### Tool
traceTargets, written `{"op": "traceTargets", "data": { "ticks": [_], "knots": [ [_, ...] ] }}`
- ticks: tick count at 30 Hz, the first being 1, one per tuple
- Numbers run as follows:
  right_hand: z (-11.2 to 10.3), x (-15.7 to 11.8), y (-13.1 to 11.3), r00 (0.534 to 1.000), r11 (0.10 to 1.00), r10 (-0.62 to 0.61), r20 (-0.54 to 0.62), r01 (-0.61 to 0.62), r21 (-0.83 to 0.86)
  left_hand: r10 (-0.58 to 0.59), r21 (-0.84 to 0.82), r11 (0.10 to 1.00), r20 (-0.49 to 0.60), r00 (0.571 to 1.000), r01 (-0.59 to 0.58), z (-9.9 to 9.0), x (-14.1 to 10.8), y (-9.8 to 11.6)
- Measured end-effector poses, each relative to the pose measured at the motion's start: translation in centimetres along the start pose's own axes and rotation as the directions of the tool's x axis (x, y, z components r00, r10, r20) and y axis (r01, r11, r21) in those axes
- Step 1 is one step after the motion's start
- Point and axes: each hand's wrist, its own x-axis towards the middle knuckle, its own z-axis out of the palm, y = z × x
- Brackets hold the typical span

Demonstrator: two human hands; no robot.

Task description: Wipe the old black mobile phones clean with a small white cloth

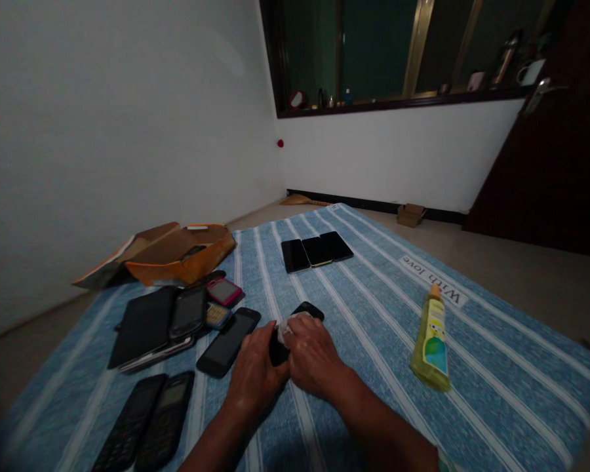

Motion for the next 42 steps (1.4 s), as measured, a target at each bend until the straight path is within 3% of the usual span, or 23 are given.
{"op": "traceTargets", "data": {
  "ticks": [8,13,17,21,25,29,32,35,37,42],
  "knots": [
    [0.7,0.4,0.9,0.999,1.0,0.007,-0.049,-0.006,0.026,-0.006,0.094,0.996,0.039,0.999,0.002,-0.3,0.3,0.5],
    [1.0,0.7,2.1,0.992,0.996,0.085,-0.091,-0.086,-0.013,-0.055,0.066,0.996,0.038,0.998,0.052,-0.3,0.7,0.7],
    [1.2,0.7,3.8,0.973,0.987,0.158,-0.171,-0.159,0.009,-0.083,0.001,0.997,-0.023,0.996,0.083,0.3,0.7,0.5],
    [1.3,0.8,5.4,0.91,0.953,0.277,-0.309,-0.22,0.209,0.0,-0.133,0.991,-0.149,0.989,-0.02,1.2,0.4,-0.1],
    [0.5,1.0,6.2,0.796,0.772,0.512,-0.323,-0.261,0.58,0.046,-0.191,0.978,-0.219,0.975,-0.089,1.7,0.1,-0.5],
    [-0.4,1.3,6.1,0.697,0.532,0.686,-0.209,-0.284,0.798,0.071,-0.198,0.973,-0.231,0.97,-0.119,1.3,-0.1,-0.3],
    [-0.5,1.3,5.9,0.678,0.407,0.725,-0.123,-0.277,0.871,0.098,-0.213,0.967,-0.211,0.973,-0.143,0.7,-0.3,0.1],
    [-0.4,1.3,5.9,0.685,0.357,0.724,-0.075,-0.28,0.891,0.133,-0.21,0.963,-0.181,0.974,-0.17,0.5,-0.6,0.0],
    [-0.4,1.3,6.1,0.714,0.409,0.696,-0.082,-0.299,0.862,0.156,-0.197,0.963,-0.151,0.976,-0.184,0.8,-0.9,-0.3],
    [-0.6,1.0,6.5,0.824,0.791,0.511,-0.245,-0.339,0.509,0.207,-0.124,0.966,-0.152,0.966,-0.226,2.8,-1.5,-1.7]
  ]
}}
